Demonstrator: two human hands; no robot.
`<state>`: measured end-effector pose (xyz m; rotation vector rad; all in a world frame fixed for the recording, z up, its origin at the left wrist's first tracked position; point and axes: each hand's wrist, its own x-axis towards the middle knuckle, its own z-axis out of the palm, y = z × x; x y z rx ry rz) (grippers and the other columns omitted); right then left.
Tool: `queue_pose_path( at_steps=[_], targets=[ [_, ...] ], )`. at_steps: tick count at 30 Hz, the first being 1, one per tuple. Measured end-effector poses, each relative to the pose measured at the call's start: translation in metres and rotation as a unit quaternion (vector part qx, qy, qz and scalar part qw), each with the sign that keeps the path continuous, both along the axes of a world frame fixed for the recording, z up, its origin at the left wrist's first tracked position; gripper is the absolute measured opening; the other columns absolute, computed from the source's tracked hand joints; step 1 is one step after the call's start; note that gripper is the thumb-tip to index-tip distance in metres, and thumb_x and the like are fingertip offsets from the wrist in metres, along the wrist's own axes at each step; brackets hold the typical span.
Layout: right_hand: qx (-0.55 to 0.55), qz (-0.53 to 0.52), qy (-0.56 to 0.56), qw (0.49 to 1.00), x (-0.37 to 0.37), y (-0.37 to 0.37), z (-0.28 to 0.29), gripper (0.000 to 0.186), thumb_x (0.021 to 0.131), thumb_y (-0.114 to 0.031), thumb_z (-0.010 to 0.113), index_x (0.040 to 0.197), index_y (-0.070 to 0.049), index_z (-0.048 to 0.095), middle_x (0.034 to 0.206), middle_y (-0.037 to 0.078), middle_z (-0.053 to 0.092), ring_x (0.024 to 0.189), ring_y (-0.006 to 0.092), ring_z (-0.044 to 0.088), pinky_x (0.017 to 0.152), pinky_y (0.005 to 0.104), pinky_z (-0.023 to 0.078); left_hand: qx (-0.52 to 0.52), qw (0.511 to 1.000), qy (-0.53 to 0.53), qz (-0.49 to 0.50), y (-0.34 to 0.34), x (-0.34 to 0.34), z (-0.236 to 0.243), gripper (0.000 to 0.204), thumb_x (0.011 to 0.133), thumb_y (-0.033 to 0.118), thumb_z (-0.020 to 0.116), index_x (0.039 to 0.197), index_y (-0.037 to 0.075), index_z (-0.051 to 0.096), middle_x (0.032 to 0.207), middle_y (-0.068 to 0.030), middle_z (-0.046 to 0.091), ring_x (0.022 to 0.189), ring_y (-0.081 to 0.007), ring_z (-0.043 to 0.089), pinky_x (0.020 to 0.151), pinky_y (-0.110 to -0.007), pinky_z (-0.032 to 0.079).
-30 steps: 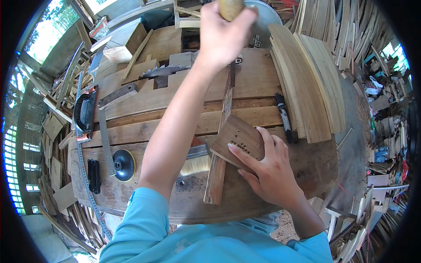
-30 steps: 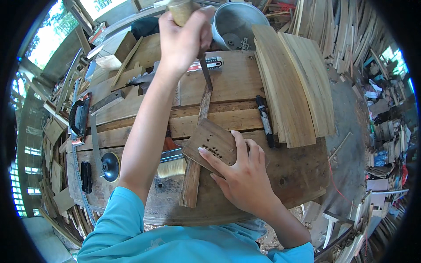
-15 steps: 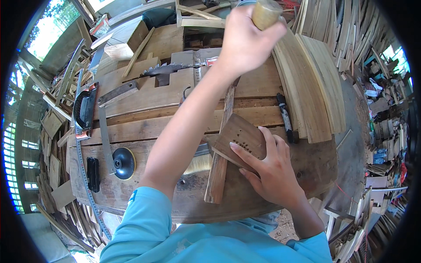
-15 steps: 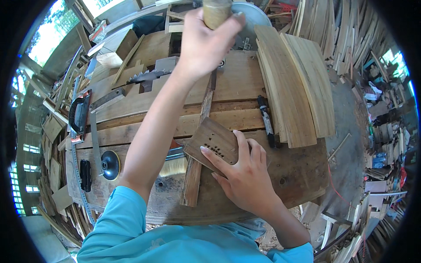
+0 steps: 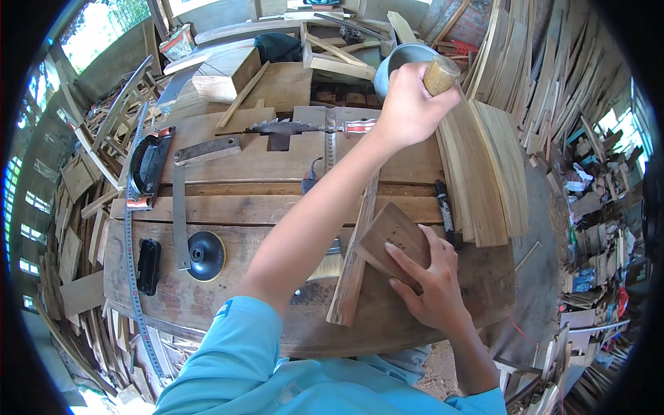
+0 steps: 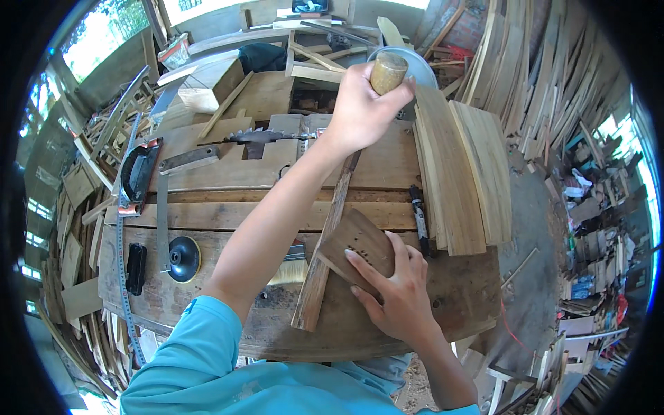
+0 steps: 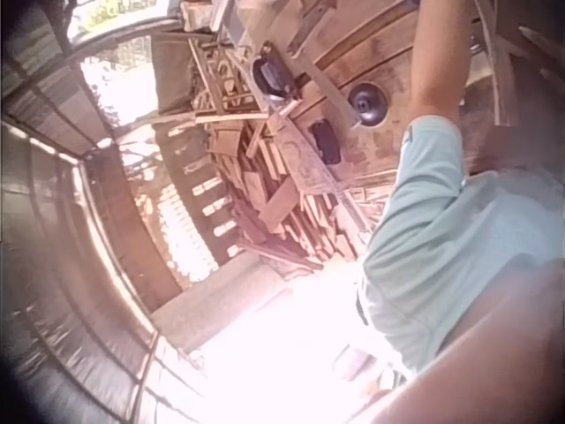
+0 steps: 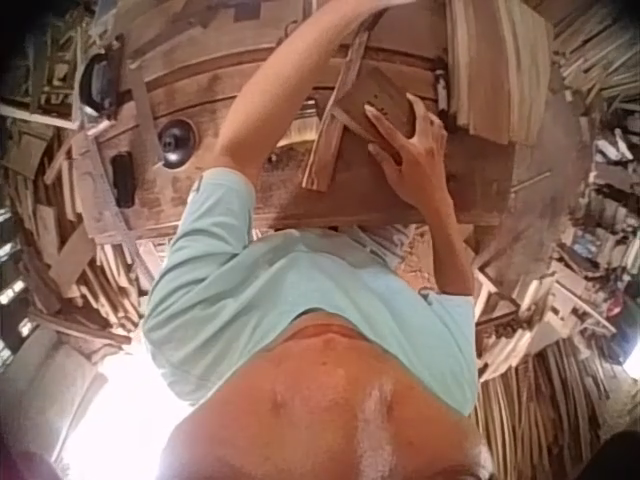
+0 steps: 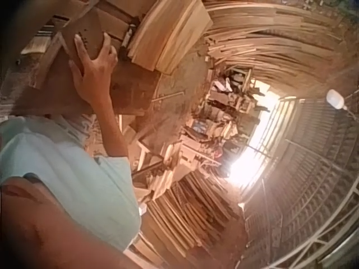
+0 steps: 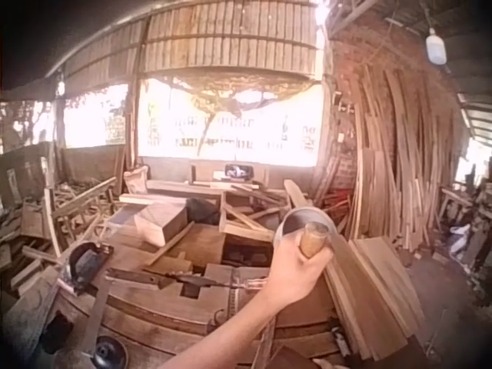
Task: Cleaning, shaping, and inspecting various wooden components using hand tools on a workshop bench.
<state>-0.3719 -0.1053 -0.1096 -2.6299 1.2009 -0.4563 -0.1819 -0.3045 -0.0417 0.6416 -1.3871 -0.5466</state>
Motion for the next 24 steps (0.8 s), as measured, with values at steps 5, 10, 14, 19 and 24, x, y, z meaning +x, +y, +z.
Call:
queue_pose_path(
  at_steps=[5, 10, 14, 19, 24],
  targets=[
    [0.079, -0.049, -0.148, 0.985, -0.022, 0.007, 0.031, 0.059, 0.089, -0.029, 0.075, 0.143, -0.013, 0.062, 0.15, 0.03, 0.044, 0.129, 0.045, 0.05, 0.113, 0.0508, 0.036, -0.005, 1.0, 0.003, 0.01, -0.003, 0.003, -0.003, 0.019, 0.082, 0.012, 0.071, 0.075, -0.003, 0.062, 0.06, -0.0127, 0.061, 0.055, -0.0175, 0.056, 0.059, -0.036, 0.05],
    [-0.03, -0.098, -0.188, 0.977, -0.042, -0.01, 0.094, 0.069, 0.096, -0.049, 0.063, 0.148, -0.004, 0.055, 0.153, 0.026, 0.049, 0.141, 0.0395, 0.048, 0.119, 0.0485, 0.032, 0.001, 1.0, 0.02, 0.004, -0.003, 0.001, -0.003, 0.02, 0.081, 0.013, 0.071, 0.075, -0.003, 0.062, 0.06, -0.0127, 0.06, 0.055, -0.0173, 0.057, 0.06, -0.036, 0.05],
    [-0.179, -0.083, -0.134, 0.971, -0.042, -0.051, 0.167, 0.067, 0.1, -0.048, 0.058, 0.152, -0.006, 0.051, 0.153, 0.017, 0.053, 0.144, 0.0342, 0.046, 0.121, 0.0459, 0.031, -0.012, 1.0, 0.004, 0.019, 0.003, -0.002, 0.0, 0.019, 0.081, 0.013, 0.071, 0.077, -0.003, 0.062, 0.061, -0.0132, 0.06, 0.056, -0.0173, 0.058, 0.061, -0.036, 0.051],
    [-0.322, -0.027, -0.091, 0.942, 0.011, -0.097, 0.255, 0.054, 0.108, -0.036, 0.051, 0.154, -0.01, 0.048, 0.156, 0.013, 0.051, 0.147, 0.0245, 0.044, 0.123, 0.0412, 0.03, 0.019, 0.999, -0.035, -0.009, 0.007, -0.004, -0.003, 0.015, 0.085, 0.013, 0.069, 0.084, -0.001, 0.065, 0.068, -0.006, 0.06, 0.066, -0.014, 0.054, 0.064, -0.034, 0.048],
    [-0.398, 0.062, 0.04, 0.914, 0.06, -0.136, 0.197, 0.044, 0.104, -0.032, 0.06, 0.146, -0.018, 0.062, 0.109, 0.016, 0.069, 0.097, 0.0238, 0.06, 0.094, 0.0397, 0.046, -0.123, 0.991, 0.045, 0.022, 0.001, -0.013, 0.001, 0.017, 0.08, 0.012, 0.073, 0.087, -0.002, 0.067, 0.07, -0.0181, 0.066, 0.066, -0.0263, 0.069, 0.068, -0.04, 0.055]
  ],
)
